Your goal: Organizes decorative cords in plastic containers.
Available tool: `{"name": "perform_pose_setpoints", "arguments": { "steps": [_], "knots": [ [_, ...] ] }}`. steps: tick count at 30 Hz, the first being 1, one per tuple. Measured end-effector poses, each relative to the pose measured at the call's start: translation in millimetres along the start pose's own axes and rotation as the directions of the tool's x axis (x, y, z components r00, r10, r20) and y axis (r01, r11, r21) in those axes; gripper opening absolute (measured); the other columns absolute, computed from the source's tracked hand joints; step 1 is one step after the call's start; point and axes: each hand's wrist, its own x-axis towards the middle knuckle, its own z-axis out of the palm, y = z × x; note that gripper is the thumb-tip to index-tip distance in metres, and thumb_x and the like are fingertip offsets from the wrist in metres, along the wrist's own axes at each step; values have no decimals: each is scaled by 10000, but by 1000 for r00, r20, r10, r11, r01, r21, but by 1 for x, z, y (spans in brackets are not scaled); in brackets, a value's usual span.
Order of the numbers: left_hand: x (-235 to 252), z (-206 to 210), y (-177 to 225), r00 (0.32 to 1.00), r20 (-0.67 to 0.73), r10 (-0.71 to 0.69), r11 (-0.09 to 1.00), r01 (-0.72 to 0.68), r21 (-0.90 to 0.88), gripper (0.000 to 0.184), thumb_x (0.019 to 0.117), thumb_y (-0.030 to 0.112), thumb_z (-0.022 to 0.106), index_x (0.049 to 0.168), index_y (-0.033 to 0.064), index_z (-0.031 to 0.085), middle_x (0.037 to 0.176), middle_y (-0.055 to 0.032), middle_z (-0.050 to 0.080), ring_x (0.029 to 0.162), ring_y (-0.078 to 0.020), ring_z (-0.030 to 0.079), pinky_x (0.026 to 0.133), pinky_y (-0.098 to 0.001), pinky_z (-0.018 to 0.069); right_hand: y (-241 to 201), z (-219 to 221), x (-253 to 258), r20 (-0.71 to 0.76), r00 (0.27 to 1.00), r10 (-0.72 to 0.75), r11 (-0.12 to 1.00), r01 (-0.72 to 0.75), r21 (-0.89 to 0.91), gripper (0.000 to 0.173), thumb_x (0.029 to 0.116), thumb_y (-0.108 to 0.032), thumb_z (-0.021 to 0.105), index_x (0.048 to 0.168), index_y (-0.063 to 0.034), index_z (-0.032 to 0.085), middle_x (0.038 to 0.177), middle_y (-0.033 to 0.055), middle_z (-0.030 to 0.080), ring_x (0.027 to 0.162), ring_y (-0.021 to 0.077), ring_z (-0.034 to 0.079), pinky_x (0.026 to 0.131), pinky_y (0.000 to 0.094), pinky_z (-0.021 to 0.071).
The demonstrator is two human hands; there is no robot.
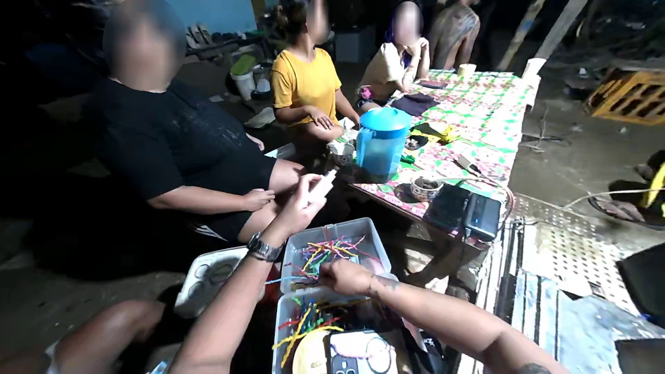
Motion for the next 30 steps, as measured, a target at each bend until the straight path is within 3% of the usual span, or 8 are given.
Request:
{"name": "perform_pose_setpoints", "arguments": {
  "steps": [2, 6, 10, 15, 19, 22, 24, 30],
  "knots": [
    [24, 18, 3, 984, 102, 147, 970, -164, 180, 607, 916, 194, 734, 1426, -6, 471, 1334, -191, 608, 1218, -294, 604, 1061, -493, 478, 3, -1, -4, -13, 1000, -4, 1000, 4, -28, 333, 1071, -286, 497, 1218, -25, 643, 1100, 231, 690, 1075, 411, 666, 924, 631, 501],
    [69, 67, 19, 954, 260, 151, 900, -242, 362, 608, 852, 255, 837, 1344, 17, 569, 1311, -171, 629, 1260, -342, 568, 1097, -505, 433, 6, -5, -8, -22, 1000, 9, 999, -10, -37, 331, 1076, -275, 488, 1232, -26, 641, 1141, 231, 685, 1113, 408, 658, 948, 628, 496],
    [104, 123, 8, 924, 338, 177, 877, -304, 371, 530, 875, 226, 809, 1321, 21, 608, 1299, -177, 637, 1262, -342, 572, 1099, -493, 432, 5, -5, -13, -46, 998, 41, 998, -43, -47, 326, 1078, -286, 483, 1223, -38, 636, 1134, 226, 683, 1101, 411, 662, 915, 633, 512],
    [125, 174, -4, 934, 351, 67, 904, -206, 376, 529, 956, 275, 705, 1371, -16, 549, 1410, -240, 549, 1340, -400, 506, 1125, -505, 413, 10, -7, -16, -95, 994, 55, 996, -61, -58, 321, 1074, -287, 496, 1227, -47, 644, 1180, 216, 681, 1128, 404, 660, 926, 633, 516],
    [132, 186, -2, 936, 351, 15, 899, -167, 406, 515, 996, 319, 655, 1409, 30, 547, 1600, -233, 326, 1265, -386, 579, 1027, -488, 512, 21, -5, -15, -157, 988, -11, 998, 1, -63, 277, 1050, -249, 543, 1186, -46, 675, 1203, 197, 673, 1137, 374, 658, 939, 594, 528],
    [133, 187, -1, 928, 372, 38, 828, -238, 508, 510, 1023, 353, 586, 1478, 129, 534, 1590, -193, 381, 1408, -412, 433, 1108, -558, 417, 24, -7, -17, -181, 984, -2, 998, -9, -58, 274, 1038, -262, 561, 1166, -59, 694, 1206, 184, 669, 1129, 362, 656, 933, 590, 531],
    [133, 186, 1, 921, 389, 12, 801, -242, 548, 521, 1029, 365, 559, 1512, 179, 503, 1548, -167, 440, 1400, -418, 419, 1097, -615, 382, 24, -11, -19, -190, 981, 41, 998, -48, -36, 271, 1031, -267, 571, 1162, -68, 700, 1222, 174, 667, 1138, 354, 653, 940, 589, 527],
    [130, 170, 8, 876, 477, -67, 844, -206, 495, 602, 1039, 445, 527, 1544, 130, 433, 1570, -117, 426, 1413, -369, 426, 1109, -638, 347, 30, -20, -15, -177, 972, 153, 985, -136, 108, 274, 1020, -207, 561, 1220, -69, 689, 1248, 169, 671, 1182, 332, 641, 1003, 581, 499]
  ]
}}
